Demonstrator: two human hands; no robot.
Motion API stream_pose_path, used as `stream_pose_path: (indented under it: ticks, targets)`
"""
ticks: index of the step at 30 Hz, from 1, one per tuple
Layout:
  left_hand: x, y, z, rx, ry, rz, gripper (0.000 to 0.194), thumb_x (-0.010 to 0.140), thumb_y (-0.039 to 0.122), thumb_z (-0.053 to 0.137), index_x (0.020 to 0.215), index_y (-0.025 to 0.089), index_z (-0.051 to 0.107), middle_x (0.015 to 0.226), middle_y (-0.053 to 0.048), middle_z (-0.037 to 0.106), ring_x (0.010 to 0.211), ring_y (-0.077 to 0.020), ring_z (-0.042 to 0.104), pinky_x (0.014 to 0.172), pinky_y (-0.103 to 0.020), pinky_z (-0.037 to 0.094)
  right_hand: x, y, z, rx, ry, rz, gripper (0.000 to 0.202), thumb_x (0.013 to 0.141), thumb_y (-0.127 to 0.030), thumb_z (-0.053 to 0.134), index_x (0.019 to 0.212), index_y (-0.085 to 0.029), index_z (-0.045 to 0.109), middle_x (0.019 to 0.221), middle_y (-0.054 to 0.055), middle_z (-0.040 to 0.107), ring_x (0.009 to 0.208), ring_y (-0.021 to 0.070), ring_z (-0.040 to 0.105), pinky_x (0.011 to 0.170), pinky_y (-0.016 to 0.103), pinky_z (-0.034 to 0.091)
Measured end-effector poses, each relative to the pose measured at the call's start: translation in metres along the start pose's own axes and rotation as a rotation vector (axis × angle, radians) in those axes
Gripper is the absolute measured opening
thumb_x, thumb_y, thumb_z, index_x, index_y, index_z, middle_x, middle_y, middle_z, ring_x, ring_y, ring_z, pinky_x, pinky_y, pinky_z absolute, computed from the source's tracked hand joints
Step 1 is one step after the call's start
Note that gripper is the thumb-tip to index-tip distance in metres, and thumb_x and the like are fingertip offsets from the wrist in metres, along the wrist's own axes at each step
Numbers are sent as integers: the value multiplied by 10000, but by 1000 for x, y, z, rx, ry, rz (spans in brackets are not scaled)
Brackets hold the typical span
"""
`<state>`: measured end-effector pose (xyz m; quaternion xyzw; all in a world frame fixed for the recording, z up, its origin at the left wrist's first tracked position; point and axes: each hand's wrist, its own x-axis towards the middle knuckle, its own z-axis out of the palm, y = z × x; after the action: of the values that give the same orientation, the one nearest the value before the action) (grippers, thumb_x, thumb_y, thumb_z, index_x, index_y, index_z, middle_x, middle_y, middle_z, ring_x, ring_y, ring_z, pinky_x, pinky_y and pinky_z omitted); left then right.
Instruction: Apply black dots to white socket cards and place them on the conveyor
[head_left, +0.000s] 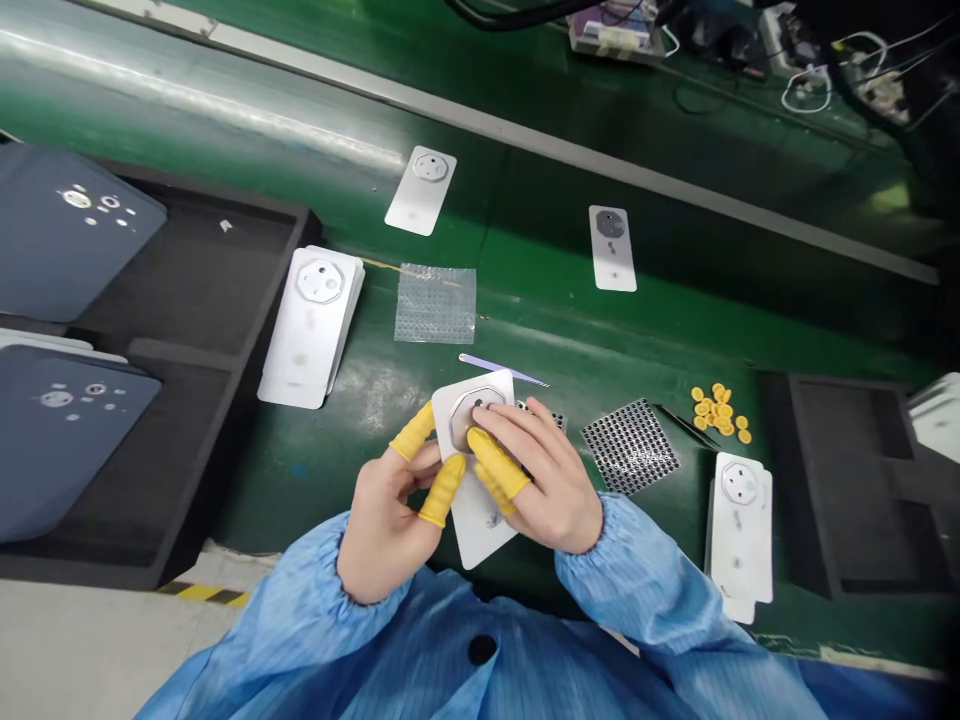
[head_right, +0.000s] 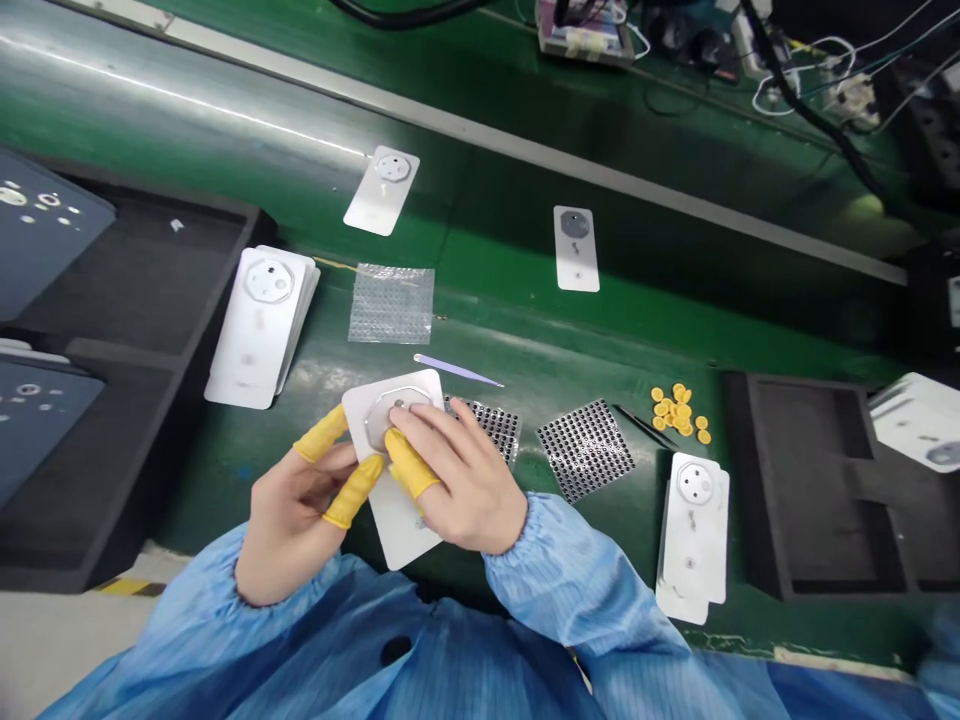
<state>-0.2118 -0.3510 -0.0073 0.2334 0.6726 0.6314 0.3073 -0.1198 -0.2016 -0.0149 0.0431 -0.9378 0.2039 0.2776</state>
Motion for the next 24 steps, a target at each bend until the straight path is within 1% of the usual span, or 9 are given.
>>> stream_pose_path:
  ticks: [3, 6, 10, 12, 15, 18, 20, 22, 24]
  targets:
    - [1, 1, 0, 31, 0, 27, 400, 790, 64, 621, 1161, 209, 658, 1029, -50, 750, 875, -219, 729, 778, -284, 607, -6, -2, -1, -31, -7, -1, 272, 875, -223, 550, 1105, -90, 612, 1232, 204, 623, 1254, 288, 517, 1016, 503, 464]
    - [3, 1, 0, 90, -10, 42, 418, 763, 24, 606, 1134, 206, 672, 1025, -44, 752, 858, -215, 731, 752, -272, 610, -5, -1, 0, -47, 2, -7, 257, 880, -211, 542, 1073, -59, 619, 1217, 238, 621, 1226, 304, 539, 994, 498, 478]
    - [6, 2, -1, 173, -93, 75, 508, 696, -46, 561, 1117, 211, 684, 1009, -32, 756, 860, -215, 728, 737, -261, 605, -1, 2, -3, -24, -1, -22, 226, 894, -201, 523, 1023, -53, 636, 1198, 246, 627, 1216, 297, 548, 989, 479, 486]
    - [6, 2, -2, 189, -119, 73, 518, 686, -51, 550, 1113, 212, 680, 989, -28, 760, 836, -208, 729, 722, -256, 604, -1, 3, -4, -17, -35, -7, 243, 906, -207, 505, 1053, -60, 631, 1231, 243, 609, 1243, 296, 524, 984, 490, 490]
    - [7, 3, -2, 182, -105, 73, 472, 697, -34, 565, 1090, 204, 674, 922, -18, 768, 764, -190, 727, 687, -242, 600, -4, 1, -3, 16, -82, 33, 300, 926, -229, 466, 1159, -83, 586, 1322, 236, 542, 1309, 300, 451, 974, 521, 498]
    - [6, 0, -1, 144, -81, 54, 375, 734, 7, 587, 1052, 185, 673, 763, -2, 757, 660, -168, 707, 588, -209, 576, -9, -1, 5, 102, -99, 66, 353, 930, -215, 442, 1244, -75, 523, 1390, 244, 465, 1370, 308, 365, 988, 542, 493]
    - [7, -3, 1, 94, -73, 17, 361, 748, 25, 607, 1073, 173, 659, 686, 6, 733, 635, -163, 696, 555, -195, 557, -14, 0, 10, 147, -105, 92, 381, 922, -193, 448, 1281, -70, 492, 1419, 241, 429, 1395, 315, 318, 1006, 560, 477]
    - [8, -7, 2, 3, -94, -49, 414, 762, 39, 626, 1153, 172, 619, 718, 0, 738, 668, -165, 702, 585, -201, 562, -17, 4, 13, 199, -77, 106, 411, 918, -183, 456, 1318, -89, 466, 1436, 221, 413, 1391, 313, 328, 1014, 568, 469]
    - [10, -9, 3, -140, -143, -120, 471, 786, 67, 641, 1234, 190, 567, 819, -17, 758, 727, -170, 714, 643, -223, 579, -19, 7, 11, 287, -16, 115, 427, 920, -184, 459, 1344, -131, 459, 1439, 187, 422, 1365, 298, 379, 1025, 553, 465]
